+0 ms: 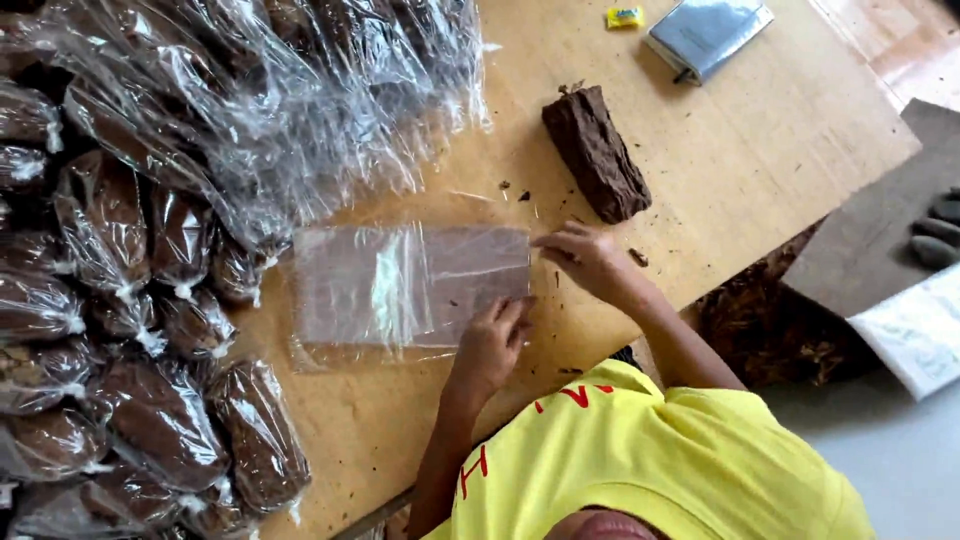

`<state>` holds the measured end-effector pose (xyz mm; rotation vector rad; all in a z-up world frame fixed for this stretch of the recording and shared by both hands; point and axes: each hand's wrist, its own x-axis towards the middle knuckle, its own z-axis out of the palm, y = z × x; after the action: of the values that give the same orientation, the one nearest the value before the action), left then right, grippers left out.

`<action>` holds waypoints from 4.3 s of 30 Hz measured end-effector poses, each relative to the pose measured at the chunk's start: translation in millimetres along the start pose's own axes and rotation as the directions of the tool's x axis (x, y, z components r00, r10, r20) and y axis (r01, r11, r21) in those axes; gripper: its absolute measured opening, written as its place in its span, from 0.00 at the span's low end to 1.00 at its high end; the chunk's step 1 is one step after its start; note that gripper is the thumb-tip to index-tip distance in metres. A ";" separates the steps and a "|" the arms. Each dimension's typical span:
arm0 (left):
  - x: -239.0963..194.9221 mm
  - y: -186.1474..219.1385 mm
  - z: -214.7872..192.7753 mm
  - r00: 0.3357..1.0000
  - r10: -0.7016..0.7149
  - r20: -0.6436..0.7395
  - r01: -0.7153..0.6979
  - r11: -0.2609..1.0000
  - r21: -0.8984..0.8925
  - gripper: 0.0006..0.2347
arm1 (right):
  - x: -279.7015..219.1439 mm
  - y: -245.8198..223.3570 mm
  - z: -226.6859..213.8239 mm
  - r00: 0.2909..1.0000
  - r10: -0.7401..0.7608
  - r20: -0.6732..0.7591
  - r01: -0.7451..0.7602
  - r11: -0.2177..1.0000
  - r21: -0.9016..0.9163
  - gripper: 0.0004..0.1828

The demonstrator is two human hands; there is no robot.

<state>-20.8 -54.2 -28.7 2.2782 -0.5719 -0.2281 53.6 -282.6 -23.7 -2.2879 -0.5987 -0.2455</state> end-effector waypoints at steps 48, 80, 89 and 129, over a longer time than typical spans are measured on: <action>-2.5 -1.2 -21.3 0.768 -0.369 -0.524 -0.404 0.355 -0.843 0.18 | 25.0 -77.5 35.3 0.920 -0.370 -0.128 0.387 0.907 0.165 0.26; 5.6 -61.4 0.9 0.751 -0.256 -0.608 0.463 0.861 0.209 0.05 | 15.1 49.7 -31.2 0.881 0.451 -0.144 -0.473 0.830 -0.296 0.35; 4.3 -65.1 -16.9 0.556 -0.193 -0.808 0.217 0.973 -0.083 0.03 | 2.6 -33.0 7.4 0.962 0.267 -0.060 -0.222 0.890 0.399 0.07; -9.9 -44.9 -47.5 0.229 0.258 -0.939 -0.059 0.966 0.252 0.02 | 21.4 -73.5 50.9 0.972 0.221 0.086 -0.237 0.909 0.343 0.53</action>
<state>1.0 8.2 -28.2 1.9459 -0.1012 1.3700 36.1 -194.0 -6.5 -1.9950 -0.3566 0.0290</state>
